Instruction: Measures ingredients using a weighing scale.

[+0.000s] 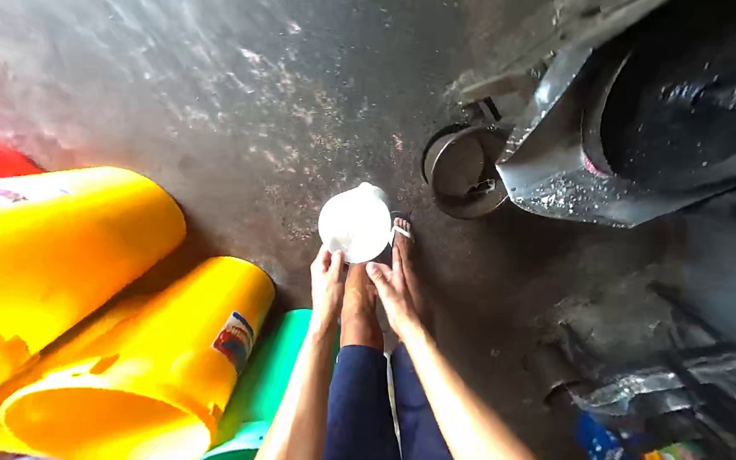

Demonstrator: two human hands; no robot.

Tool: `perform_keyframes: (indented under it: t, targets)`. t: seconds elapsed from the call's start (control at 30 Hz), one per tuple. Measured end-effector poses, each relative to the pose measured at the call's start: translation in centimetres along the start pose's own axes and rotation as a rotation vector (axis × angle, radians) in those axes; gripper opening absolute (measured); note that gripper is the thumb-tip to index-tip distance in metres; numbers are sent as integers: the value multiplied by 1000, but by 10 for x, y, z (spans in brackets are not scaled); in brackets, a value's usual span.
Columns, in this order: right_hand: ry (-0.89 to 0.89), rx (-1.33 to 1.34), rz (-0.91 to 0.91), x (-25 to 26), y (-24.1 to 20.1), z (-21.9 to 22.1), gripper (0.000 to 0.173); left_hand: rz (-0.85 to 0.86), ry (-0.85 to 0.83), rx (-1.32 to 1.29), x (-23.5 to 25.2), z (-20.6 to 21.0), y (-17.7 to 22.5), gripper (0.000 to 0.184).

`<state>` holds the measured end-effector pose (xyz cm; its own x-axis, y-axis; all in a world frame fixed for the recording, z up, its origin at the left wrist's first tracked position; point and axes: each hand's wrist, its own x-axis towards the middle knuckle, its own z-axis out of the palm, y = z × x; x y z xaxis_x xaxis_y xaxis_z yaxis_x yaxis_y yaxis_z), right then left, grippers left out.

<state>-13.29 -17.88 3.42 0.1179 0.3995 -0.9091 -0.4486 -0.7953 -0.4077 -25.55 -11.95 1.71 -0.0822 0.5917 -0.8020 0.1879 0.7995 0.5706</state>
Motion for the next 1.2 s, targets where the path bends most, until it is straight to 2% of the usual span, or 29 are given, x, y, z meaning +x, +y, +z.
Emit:
perform_keyframes:
  t: [0.07, 0.2, 0.3, 0.4, 0.43, 0.53, 0.67, 0.73, 0.77, 0.83, 0.9, 1.0, 1.2]
  targets:
    - [56, -37, -78, -16, 3, 30, 92, -14, 84, -144, -31, 2, -3, 29]
    - [163, -320, -38, -41, 11, 60, 63, -33, 268, -314, -88, -1, -7, 28]
    - [123, -464, -57, -66, 10, 68, 49, -56, 401, -468, -120, -3, -13, 28]
    - [8, -589, -146, -98, 9, 71, 40, -101, 559, -516, -153, -4, -19, 33]
    - [-46, -624, -179, -109, 10, 74, 40, -115, 610, -538, -164, -8, -20, 34]
    - [-246, -754, -263, -140, 19, 80, 61, -188, 721, -603, -208, -23, -27, 37]
    - [-538, -1015, -355, -195, 29, 89, 69, -34, 858, -839, -280, -31, -50, 44]
    - [-663, -1183, -386, -225, 40, 96, 66, 83, 887, -1055, -322, -41, -75, 49]
    - [-699, -1267, -398, -243, 48, 100, 64, 83, 868, -1193, -345, -48, -91, 56]
    - [-741, -1429, -393, -284, 63, 100, 59, -14, 874, -1434, -382, -53, -136, 67]
    - [-784, -1537, -381, -329, 88, 105, 55, -107, 939, -1554, -412, -66, -195, 67]
    - [-901, -1659, -412, -390, 142, 99, 50, -161, 1044, -1598, -463, -90, -278, 63]
    - [-1067, -1851, -389, -519, 251, 65, 51, -45, 995, -1559, -586, -130, -409, 61]
